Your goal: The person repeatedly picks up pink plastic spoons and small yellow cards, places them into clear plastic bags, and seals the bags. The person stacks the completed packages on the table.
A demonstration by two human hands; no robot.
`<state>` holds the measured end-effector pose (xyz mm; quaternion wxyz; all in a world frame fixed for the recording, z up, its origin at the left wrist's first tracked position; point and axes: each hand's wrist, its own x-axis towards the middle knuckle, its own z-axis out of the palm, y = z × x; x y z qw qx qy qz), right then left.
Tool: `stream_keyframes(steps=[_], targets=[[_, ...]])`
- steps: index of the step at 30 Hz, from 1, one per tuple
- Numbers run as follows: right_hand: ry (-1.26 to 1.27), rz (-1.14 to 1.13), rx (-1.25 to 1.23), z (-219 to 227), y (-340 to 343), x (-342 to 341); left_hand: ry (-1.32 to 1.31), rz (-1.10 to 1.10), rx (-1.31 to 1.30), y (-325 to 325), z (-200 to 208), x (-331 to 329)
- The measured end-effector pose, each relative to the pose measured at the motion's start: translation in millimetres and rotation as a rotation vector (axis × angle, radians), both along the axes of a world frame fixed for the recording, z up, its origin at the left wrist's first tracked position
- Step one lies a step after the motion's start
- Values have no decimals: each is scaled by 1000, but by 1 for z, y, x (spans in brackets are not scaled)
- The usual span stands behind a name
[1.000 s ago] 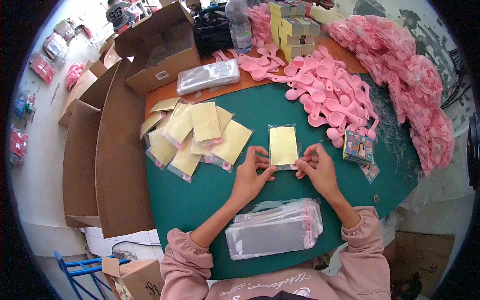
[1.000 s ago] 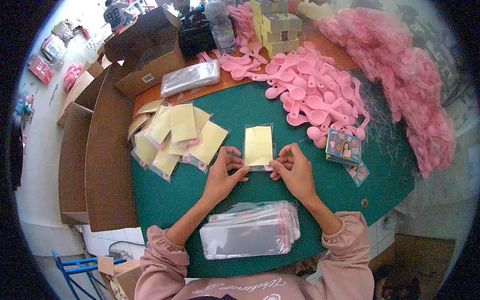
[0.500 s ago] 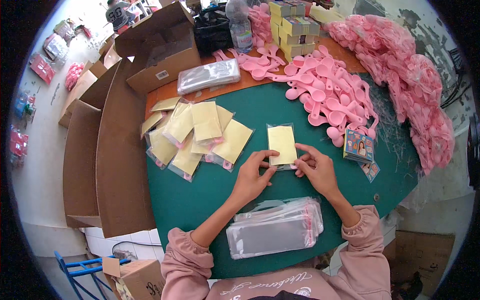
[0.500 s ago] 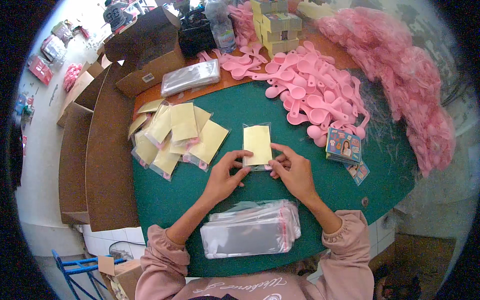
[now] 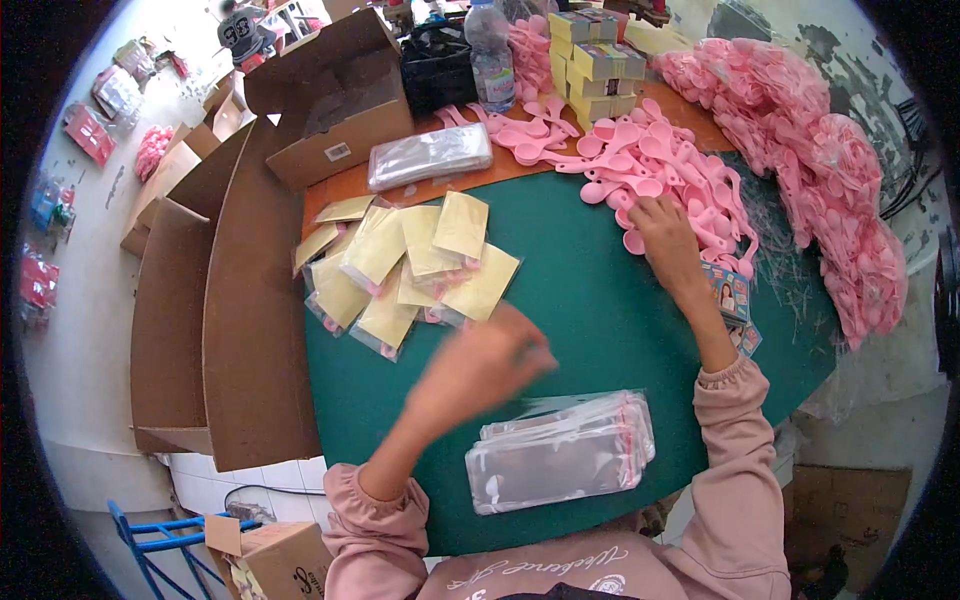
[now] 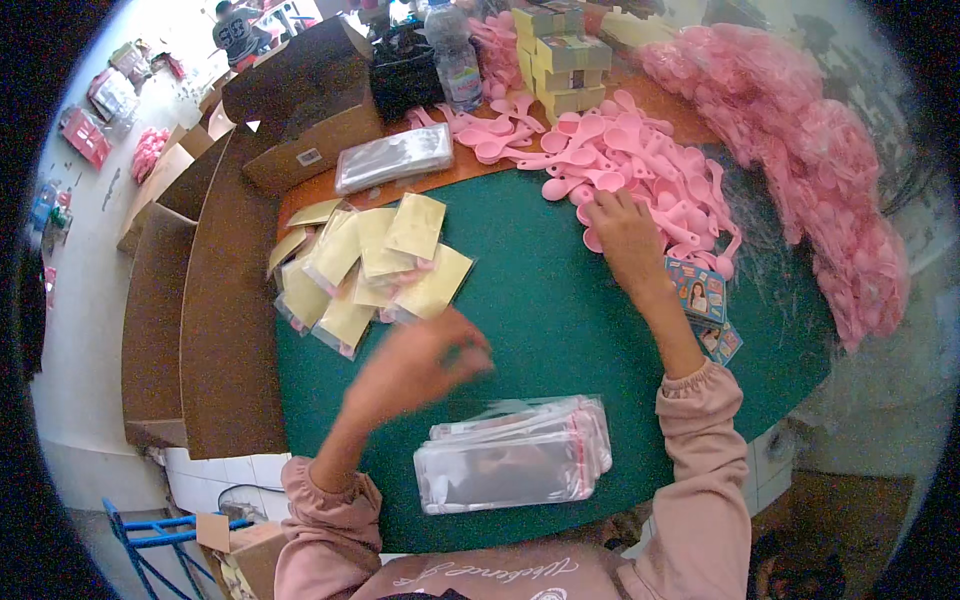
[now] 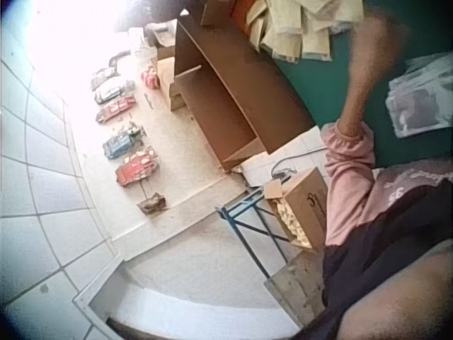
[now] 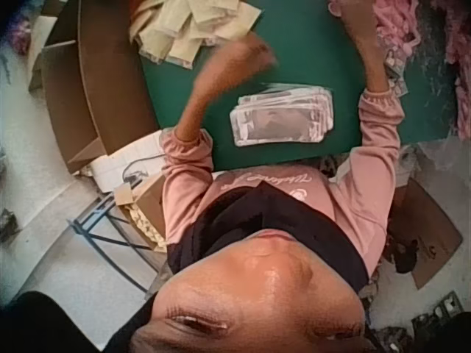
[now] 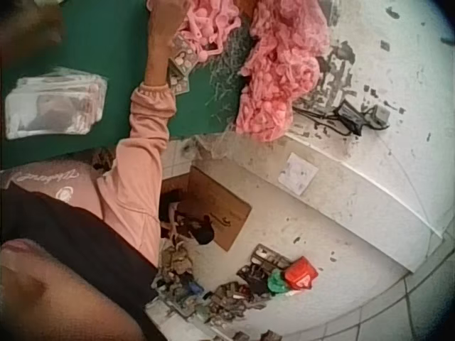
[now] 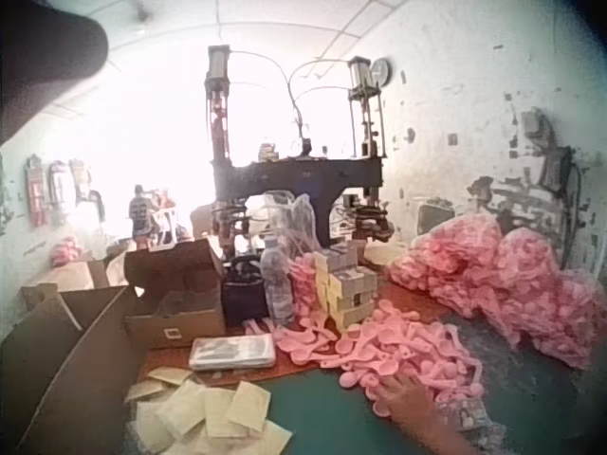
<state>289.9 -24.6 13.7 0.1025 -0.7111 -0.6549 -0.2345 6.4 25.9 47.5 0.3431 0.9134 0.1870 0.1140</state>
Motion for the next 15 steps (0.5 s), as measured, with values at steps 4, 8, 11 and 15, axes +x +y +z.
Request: stream_keyframes(steps=[4,8,11,15], targets=[[336,39,320,15,-10,1,152,-263,-96,-60,-15,14],[956,-127,425,38,-28,-13,100,-294,-122,-54,-34,20],[1467,175,658,37,-36,-16,16,-286,-348,-45,-35,23],[1643,224,590,40,-50,-27,73,-266,-570,-37,-27,24]])
